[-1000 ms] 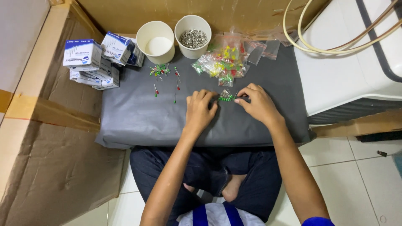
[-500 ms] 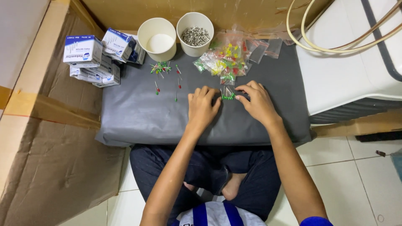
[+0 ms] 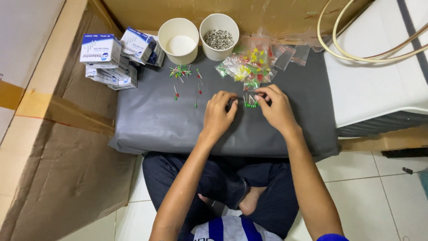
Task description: Sorting and bagging light-emitting diodes (LEDs) into small plastic bags.
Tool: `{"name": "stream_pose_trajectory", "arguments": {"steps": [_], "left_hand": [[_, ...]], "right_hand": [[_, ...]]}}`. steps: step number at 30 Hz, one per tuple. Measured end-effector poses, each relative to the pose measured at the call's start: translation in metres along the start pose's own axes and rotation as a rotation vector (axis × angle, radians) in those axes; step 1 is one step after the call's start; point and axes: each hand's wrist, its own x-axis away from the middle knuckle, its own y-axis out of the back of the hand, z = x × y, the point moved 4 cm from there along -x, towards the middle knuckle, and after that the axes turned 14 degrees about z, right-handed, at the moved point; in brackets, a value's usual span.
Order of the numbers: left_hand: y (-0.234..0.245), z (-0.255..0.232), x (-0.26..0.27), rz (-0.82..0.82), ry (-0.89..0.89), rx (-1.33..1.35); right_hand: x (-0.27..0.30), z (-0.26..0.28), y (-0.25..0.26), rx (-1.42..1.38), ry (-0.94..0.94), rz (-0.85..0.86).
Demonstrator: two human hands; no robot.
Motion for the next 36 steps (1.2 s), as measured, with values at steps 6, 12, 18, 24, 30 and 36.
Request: {"name": "stream_pose_trajectory", "arguments": {"steps": [6, 12, 18, 24, 30, 36], "left_hand": [[0.04, 0.021, 0.007, -0.152, -0.059, -0.02], [0.094, 0.054, 0.019, -0.267, -0.012, -0.145], [0.124, 0.101, 0.016, -0.232, 0.116, -0.217], [0.132, 0.12, 0.0, -0.196, 0.208, -0.236], [0.129, 0.134, -0.009, -0.169, 0.296, -0.256], [0.132, 0.127, -0.011, -0.164, 0.329, -0.289]], "right_hand": [[-0.029, 0.037, -0.026, -0.093, 0.082, -0.036], [-0.07, 0.072, -0.079, -0.139, 0.195, 0.009], [-0.113, 0.089, -0.12, 0.009, 0.133, -0.034], [-0.138, 0.088, -0.143, 0.105, -0.029, -0.015], [-0.142, 0.074, -0.154, 0.119, -0.031, -0.065], [-0.139, 0.074, -0.154, 0.111, -0.023, -0.062]]}}
